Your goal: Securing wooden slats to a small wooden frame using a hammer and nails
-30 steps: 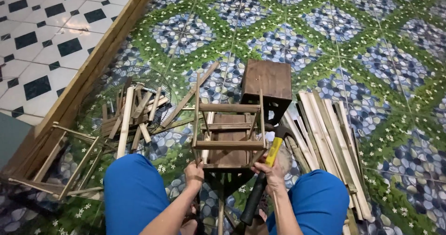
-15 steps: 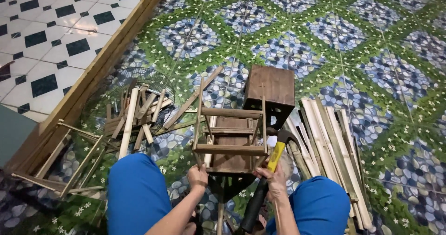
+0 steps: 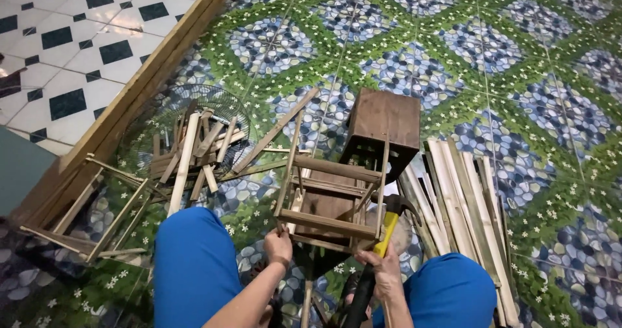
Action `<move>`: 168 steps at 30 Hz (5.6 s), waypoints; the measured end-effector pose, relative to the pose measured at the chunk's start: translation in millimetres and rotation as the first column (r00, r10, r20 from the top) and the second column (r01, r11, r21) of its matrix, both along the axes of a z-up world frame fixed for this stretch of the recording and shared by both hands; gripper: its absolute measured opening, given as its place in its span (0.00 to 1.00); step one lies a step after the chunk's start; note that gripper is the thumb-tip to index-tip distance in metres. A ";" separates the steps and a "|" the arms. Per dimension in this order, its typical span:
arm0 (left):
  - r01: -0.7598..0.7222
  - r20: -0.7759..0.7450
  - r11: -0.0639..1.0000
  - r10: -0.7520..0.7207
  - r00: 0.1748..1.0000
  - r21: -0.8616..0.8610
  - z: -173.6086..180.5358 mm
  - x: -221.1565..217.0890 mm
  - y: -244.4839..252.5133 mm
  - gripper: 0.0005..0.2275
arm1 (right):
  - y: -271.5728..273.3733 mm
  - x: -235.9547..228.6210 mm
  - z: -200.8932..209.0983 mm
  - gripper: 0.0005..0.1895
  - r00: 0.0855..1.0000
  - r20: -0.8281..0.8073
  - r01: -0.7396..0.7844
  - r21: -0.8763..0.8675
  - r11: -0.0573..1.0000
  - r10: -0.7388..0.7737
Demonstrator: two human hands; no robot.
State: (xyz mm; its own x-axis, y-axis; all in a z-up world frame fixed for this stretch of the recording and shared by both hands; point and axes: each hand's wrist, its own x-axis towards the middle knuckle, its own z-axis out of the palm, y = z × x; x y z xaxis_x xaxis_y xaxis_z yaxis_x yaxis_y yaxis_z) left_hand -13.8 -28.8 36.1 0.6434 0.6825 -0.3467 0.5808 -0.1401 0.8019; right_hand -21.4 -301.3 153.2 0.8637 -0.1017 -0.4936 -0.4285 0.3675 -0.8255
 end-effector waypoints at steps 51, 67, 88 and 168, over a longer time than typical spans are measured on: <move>0.289 0.115 0.941 -0.272 0.955 -0.175 337.9 -34.5 36.8 0.15 | -12.4 47.7 186.4 0.06 0.986 -0.041 -0.158 0.126 0.979 0.164; 0.420 0.394 0.863 -0.295 0.870 -0.280 319.7 160.8 49.2 0.20 | -117.2 311.7 -34.1 0.22 0.747 -0.354 -0.363 0.491 0.792 0.562; 0.352 0.227 0.869 -0.286 0.931 -0.348 271.8 285.2 46.3 0.09 | -86.2 175.9 93.7 0.12 0.969 -0.081 -0.204 0.269 0.941 0.233; 0.294 0.216 0.453 -0.781 0.586 0.842 251.7 64.1 -149.4 0.09 | -8.5 38.3 147.3 0.18 0.982 0.126 0.157 -0.129 0.979 -0.141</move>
